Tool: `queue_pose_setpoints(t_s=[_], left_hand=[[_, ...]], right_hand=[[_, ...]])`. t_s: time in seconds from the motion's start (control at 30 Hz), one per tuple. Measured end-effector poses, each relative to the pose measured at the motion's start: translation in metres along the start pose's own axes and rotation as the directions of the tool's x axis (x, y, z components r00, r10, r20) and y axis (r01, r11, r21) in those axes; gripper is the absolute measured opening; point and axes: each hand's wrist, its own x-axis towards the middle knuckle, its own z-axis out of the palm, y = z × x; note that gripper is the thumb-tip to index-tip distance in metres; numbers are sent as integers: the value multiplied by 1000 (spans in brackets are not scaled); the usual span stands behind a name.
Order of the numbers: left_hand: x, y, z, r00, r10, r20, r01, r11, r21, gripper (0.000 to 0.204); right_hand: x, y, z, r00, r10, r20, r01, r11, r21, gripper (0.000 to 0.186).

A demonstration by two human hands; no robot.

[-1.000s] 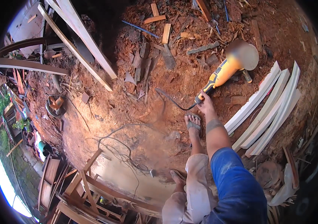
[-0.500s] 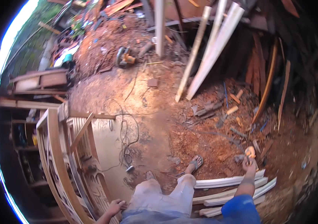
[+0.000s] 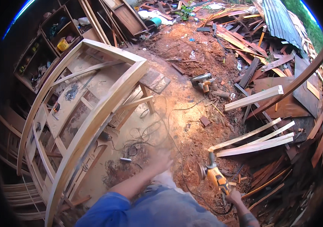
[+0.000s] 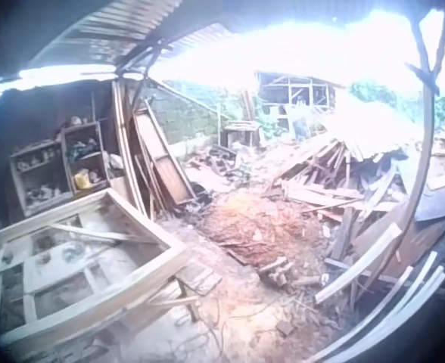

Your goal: The person sands the edges of a wooden frame with an angle grinder and hammers wooden strips onto the structure using a hammer and nails.

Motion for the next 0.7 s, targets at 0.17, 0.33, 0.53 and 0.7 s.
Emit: queue_pose_setpoints(t_s=[0.17,0.33,0.53,0.7], left_hand=[[100,-35,-81,975,-167,145,161,985,57,53],[103,-73,-125,570,-102,816,692,594,-410,87],[138,-44,-145,727,-363,583,680,496,-540,48],[212,-36,-133,813,-445,375,582,613,-534,49]], right_hand=[[-116,-161,-313,840,-451,-304,361,880,-309,37],[-160,-227,-448,568,-683,-460,431,723,-540,44],[-96,-237,-487,453,-737,-501,508,676,-534,36],[39,-198,-495,820,-573,6,563,808,174,44]])
